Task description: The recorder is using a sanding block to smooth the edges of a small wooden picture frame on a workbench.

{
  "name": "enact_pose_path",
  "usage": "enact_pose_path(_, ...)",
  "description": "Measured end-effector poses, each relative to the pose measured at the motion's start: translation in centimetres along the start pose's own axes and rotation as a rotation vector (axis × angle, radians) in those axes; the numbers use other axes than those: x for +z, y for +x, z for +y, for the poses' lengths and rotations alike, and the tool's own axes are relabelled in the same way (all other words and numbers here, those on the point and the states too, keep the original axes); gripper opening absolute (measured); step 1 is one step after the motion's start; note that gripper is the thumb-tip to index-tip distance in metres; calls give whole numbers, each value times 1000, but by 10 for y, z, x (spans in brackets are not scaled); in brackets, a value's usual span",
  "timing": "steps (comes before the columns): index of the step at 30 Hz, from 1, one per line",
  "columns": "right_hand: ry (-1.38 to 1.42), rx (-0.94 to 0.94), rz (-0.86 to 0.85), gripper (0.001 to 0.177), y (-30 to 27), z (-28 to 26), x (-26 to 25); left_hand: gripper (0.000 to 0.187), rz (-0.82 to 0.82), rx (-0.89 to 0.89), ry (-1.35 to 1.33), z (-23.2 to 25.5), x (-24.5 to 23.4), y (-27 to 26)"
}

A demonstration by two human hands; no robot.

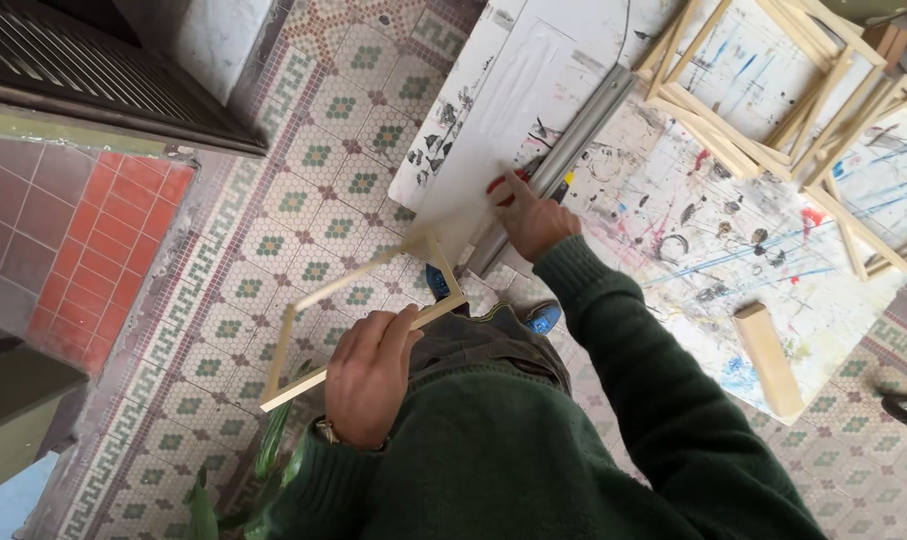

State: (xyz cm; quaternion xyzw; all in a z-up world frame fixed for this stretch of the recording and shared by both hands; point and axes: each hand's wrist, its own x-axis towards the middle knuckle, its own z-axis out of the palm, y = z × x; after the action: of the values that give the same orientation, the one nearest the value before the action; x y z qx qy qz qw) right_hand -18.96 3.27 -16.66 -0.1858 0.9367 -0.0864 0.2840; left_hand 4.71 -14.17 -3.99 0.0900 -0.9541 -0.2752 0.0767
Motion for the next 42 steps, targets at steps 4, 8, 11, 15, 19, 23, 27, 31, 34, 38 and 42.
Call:
enact_pose_path(4,-111,1,-77,70,22,-15,-5,32,18,-25,4,-10,-4,4)
enact_pose_path(8,-219,-68,-133,64,40,-11,10,32,13,-21,-30,-10,-8,11)
enact_pose_path(11,-255,-160,-80,53,38,-3,13,32,18,-3,-41,-5,-12,16)
enact_pose_path(15,527,-180,47,54,15,18,18,31,72,58,-52,8,-24,29)
enact_pose_path(19,1571,-285,-147,55,-68,33,-25,29,191,145,-69,30,-24,39)
enact_pose_path(23,1885,-538,-196,66,-151,40,-57,27,299,245,-73,59,-22,49)
enact_pose_path(27,2024,-634,-178,78,-218,58,-71,30,370,392,-117,97,-24,57)
enact_pose_path(31,1930,-675,-72,83,-256,80,-88,28,389,491,-100,127,-23,59)
enact_pose_path(34,1789,-670,13,86,-277,98,-97,27,366,610,-66,143,-23,57)
enact_pose_path(38,1551,-622,90,91,-294,116,-109,27,344,700,16,162,-25,54)
enact_pose_path(42,1283,-592,88,97,-308,125,-127,27,297,769,56,176,-24,51)
